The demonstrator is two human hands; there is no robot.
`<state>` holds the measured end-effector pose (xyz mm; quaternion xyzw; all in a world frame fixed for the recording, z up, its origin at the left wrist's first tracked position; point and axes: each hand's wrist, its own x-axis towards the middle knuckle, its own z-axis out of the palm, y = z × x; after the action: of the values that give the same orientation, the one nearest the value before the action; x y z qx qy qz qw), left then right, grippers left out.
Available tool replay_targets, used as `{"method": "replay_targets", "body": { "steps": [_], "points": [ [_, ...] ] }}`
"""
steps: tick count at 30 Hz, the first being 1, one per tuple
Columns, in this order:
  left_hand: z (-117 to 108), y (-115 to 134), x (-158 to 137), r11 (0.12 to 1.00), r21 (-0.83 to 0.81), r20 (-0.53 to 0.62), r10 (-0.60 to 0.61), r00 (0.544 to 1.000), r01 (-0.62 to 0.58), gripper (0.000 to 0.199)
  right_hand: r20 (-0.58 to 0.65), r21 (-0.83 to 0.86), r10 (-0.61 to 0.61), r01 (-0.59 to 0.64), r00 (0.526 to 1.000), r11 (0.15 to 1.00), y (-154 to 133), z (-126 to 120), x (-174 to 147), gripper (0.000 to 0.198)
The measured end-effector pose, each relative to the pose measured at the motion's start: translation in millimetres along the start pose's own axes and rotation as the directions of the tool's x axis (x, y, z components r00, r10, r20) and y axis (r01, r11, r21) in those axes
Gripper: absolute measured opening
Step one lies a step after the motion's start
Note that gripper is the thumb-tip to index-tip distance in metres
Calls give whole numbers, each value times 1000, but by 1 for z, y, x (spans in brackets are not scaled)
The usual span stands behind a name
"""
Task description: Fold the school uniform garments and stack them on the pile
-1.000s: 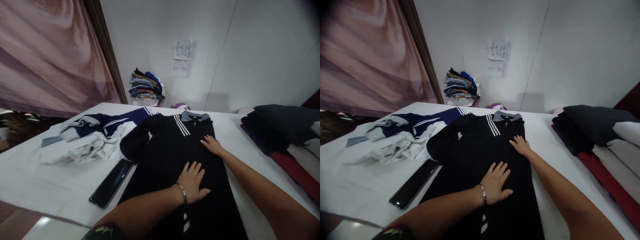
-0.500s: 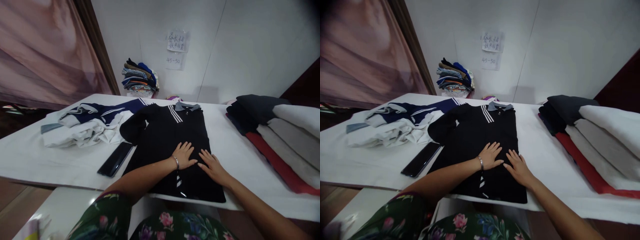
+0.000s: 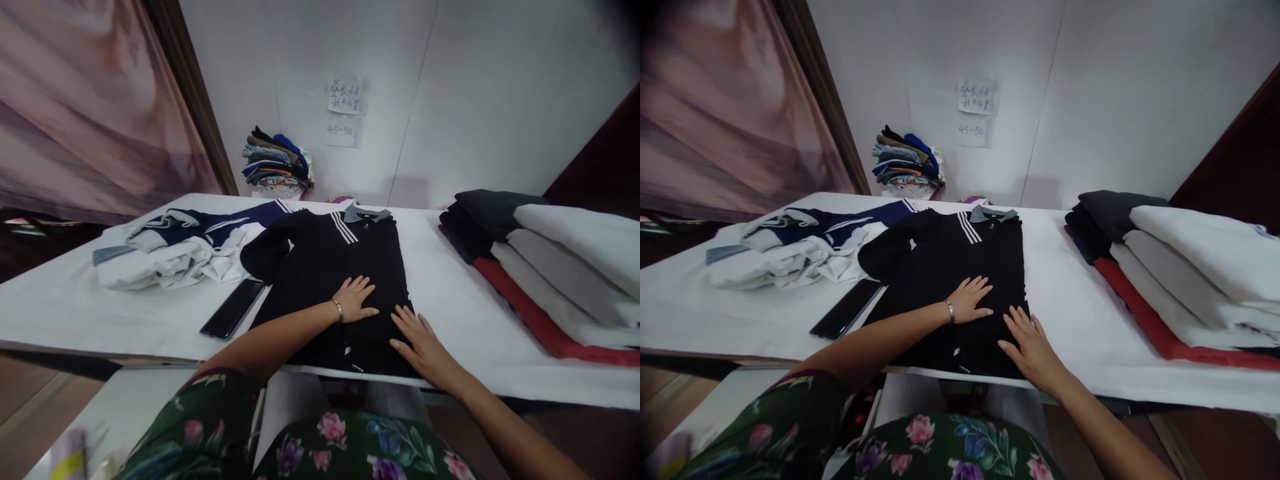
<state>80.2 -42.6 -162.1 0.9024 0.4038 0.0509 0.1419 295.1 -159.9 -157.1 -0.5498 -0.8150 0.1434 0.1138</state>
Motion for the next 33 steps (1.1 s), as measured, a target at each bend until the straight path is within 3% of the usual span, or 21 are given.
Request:
{"method": "replay_targets", "body": {
  "steps": [3, 7, 10, 13, 15, 19, 25, 28, 30, 33],
  "points": [
    [1, 0, 0, 1000, 0, 8, -17, 1000, 17, 76, -46, -26, -22, 21, 999, 999, -5, -5, 10, 64],
    [3, -2, 3, 999, -40, -5, -8, 1000, 7, 73, 90, -51, -70, 75, 994, 996, -11, 6, 16, 64],
    [-3, -10, 2, 995, -98, -23, -13, 1000, 11, 66, 107, -61, -61, 68, 992, 996, -9, 15, 13, 63],
    [-19, -30, -5, 986, -119, -98, -127, 987, 115, 55, 115, -23, -57, 60, 992, 998, -4, 16, 12, 62],
    [-34, -48, -14, 967, -84, -176, -251, 952, 240, 50, 96, 13, -51, 50, 994, 999, -2, 13, 13, 61],
    [-62, -90, -39, 855, 55, -359, -466, 809, 516, 48, -22, -4, -78, 78, 997, 997, -6, 11, 20, 59],
    [-89, -144, -78, 572, 56, -551, -666, 503, 818, 62, 66, -60, -152, 156, 986, 986, -11, 29, 28, 57],
    [-99, -163, -93, 460, -34, -541, -755, 370, 887, 68, 60, -58, -167, 171, 984, 984, -8, 35, 28, 56],
    [-105, -172, -99, 389, -106, -477, -828, 296, 915, 63, 37, -49, -177, 179, 984, 983, -6, 37, 28, 55],
    [-111, -183, -105, 327, -155, -375, -893, 251, 932, 45, 12, -38, -184, 184, 983, 982, -3, 39, 28, 55]
  ]
}}
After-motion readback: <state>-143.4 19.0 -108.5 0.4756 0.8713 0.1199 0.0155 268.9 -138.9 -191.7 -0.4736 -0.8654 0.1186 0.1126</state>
